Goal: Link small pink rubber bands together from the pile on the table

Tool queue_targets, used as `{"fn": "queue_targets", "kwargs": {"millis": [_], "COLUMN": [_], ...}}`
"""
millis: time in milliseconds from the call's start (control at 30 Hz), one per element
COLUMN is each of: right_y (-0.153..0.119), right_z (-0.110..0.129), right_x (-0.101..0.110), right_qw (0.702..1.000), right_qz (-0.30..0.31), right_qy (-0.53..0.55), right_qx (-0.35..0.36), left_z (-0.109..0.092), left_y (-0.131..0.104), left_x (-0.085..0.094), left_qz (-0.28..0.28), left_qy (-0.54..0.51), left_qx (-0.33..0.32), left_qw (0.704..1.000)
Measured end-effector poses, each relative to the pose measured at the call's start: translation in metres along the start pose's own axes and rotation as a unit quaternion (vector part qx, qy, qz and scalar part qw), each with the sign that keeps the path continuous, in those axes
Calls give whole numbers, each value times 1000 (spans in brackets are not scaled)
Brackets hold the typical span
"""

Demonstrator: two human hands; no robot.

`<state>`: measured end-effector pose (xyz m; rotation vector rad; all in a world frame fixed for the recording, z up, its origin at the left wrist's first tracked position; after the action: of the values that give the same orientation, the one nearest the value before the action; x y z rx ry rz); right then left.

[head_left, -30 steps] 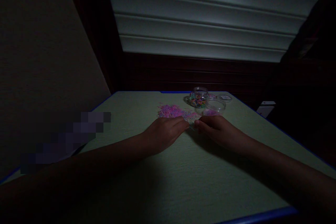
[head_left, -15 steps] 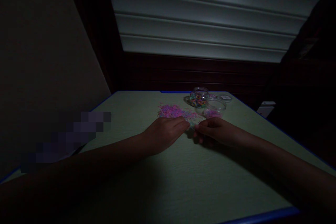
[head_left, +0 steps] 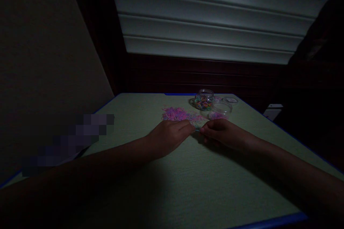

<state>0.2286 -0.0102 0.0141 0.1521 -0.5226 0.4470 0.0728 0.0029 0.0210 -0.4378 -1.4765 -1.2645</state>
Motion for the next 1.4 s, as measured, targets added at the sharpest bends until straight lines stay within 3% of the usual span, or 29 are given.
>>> {"fn": "queue_targets", "kwargs": {"millis": [267,433,700,933,1400], "right_y": [0,0,-4,-8,-7], "right_z": [5,13,19,27,27], "right_x": [2,5,8,6,5], "right_qw": [997,976,952,938,941], "right_qz": [-41,-75,-113,-114,-104], "right_qy": [-58,-179,-251,-285,-273], "right_qx": [30,99,136,162,168], "left_z": [-1,2,3,1,2], "left_y": [1,2,3,3,2], "left_x": [3,2,2,2,1], "left_qz": [-8,-22,-31,-30,-19], "left_qy": [-20,-60,-78,-84,-89], "left_qx": [2,40,57,32,30], "left_qw": [1000,997,995,995,995]}}
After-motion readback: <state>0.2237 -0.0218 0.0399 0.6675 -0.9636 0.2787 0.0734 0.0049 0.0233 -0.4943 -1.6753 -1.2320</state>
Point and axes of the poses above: each hand's wrist, its own y-axis towards the middle knuckle, its own x-axis out of the back of the hand, z = x × y, the point moved 4 cm from there along y, towards the middle knuckle, and after that the axes turned 7 degrees about x, right-handed, at the moved point
